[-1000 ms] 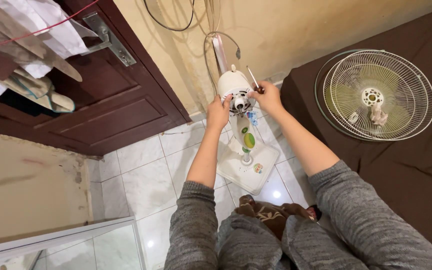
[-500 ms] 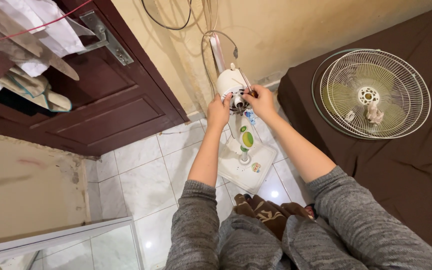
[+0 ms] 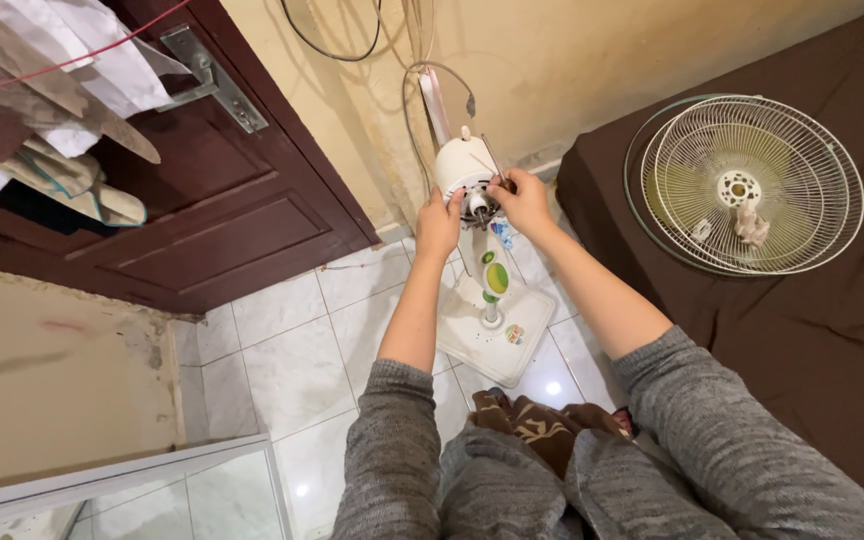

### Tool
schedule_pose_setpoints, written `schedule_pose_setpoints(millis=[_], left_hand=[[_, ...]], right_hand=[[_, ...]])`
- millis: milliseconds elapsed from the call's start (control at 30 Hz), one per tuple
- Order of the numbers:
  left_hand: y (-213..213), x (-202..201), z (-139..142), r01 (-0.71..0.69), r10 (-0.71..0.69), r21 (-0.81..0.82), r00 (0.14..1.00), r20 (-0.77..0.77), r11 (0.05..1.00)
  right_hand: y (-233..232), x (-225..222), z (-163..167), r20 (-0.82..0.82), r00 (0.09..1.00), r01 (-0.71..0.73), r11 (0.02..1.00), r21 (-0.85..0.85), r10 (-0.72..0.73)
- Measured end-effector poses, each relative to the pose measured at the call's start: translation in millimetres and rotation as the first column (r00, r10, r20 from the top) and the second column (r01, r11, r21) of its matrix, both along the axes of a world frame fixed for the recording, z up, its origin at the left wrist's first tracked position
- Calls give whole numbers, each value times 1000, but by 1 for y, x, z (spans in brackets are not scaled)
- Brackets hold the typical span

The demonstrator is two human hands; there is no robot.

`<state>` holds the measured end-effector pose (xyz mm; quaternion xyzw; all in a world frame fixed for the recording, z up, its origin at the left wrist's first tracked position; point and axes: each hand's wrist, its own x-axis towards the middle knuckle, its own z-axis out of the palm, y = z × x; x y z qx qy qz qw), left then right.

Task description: The person services a pedestal fan whose blade and guard have been removed. They hold the fan motor housing steady and use a screwdriver to loosen and remove screws from the rear housing, working on the disassembled fan placed on the floor beside a bed.

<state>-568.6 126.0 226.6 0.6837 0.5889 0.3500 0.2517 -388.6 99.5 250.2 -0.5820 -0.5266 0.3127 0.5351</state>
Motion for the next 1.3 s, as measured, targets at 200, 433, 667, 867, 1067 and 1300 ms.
schedule_pose_setpoints(millis=[200, 433, 667, 867, 1067, 1300], left_hand=[[5, -4, -4, 44, -44, 5, 998, 50, 999], [13, -11, 11, 95, -83, -91, 989, 123, 991], [9, -11, 22, 104, -58, -210, 975, 214, 972], [11, -7, 14, 59, -25, -208, 986, 166, 976], [16, -4, 4, 33, -28, -92, 998, 52, 995], [19, -9, 11, 41, -38, -130, 999, 22, 991]], right_hand=[[4, 1, -3, -57, 998, -13, 1000, 2, 13], [7, 4, 2, -54, 998, -20, 1000, 17, 21], [7, 2, 2, -90, 996, -25, 1000, 19, 26], [1, -4, -2, -70, 997, 24, 1000, 19, -22], [-3, -17, 1, 18, 996, 88, 994, 61, -89], [-1, -19, 3, 60, 989, 131, 991, 21, -132]])
